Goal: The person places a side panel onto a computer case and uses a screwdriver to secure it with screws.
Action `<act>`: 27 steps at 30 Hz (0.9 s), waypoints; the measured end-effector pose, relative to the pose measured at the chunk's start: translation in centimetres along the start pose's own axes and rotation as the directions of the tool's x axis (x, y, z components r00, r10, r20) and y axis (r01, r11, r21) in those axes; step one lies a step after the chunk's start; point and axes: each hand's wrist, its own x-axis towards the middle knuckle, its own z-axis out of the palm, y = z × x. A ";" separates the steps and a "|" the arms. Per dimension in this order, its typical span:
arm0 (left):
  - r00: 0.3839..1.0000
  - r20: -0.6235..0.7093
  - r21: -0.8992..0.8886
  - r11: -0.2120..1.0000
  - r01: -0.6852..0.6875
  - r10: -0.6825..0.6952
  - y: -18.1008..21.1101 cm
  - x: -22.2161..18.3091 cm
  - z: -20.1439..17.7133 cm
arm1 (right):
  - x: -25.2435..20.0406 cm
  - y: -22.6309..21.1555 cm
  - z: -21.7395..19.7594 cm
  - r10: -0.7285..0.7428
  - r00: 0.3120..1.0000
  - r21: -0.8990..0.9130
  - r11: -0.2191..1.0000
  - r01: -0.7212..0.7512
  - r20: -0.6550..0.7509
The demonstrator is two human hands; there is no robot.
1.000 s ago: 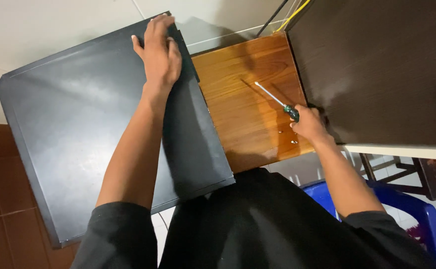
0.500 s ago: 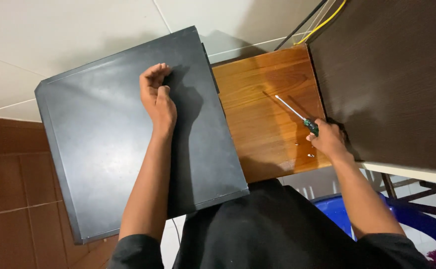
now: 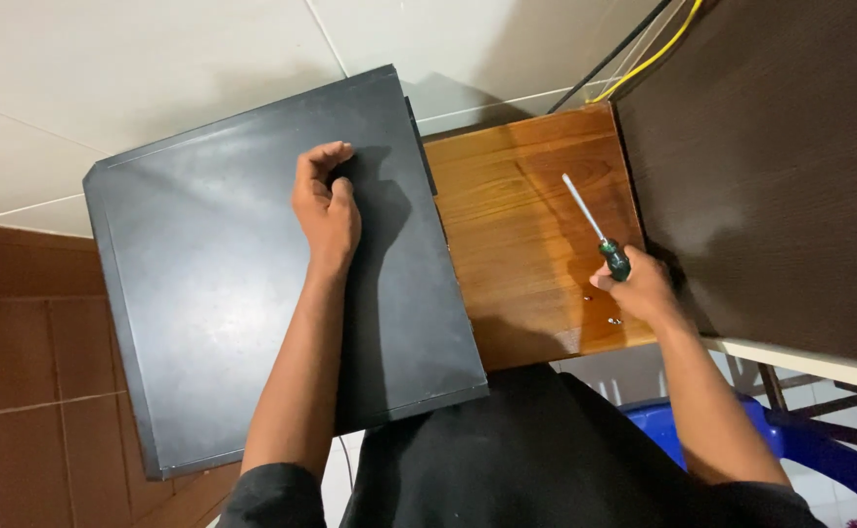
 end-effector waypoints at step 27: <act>0.995 0.054 0.195 0.976 -0.098 0.089 1.8 0.4 0.5 | 0.5 -4.5 -0.8 -0.146 0.989 0.178 0.973 0.148 -0.023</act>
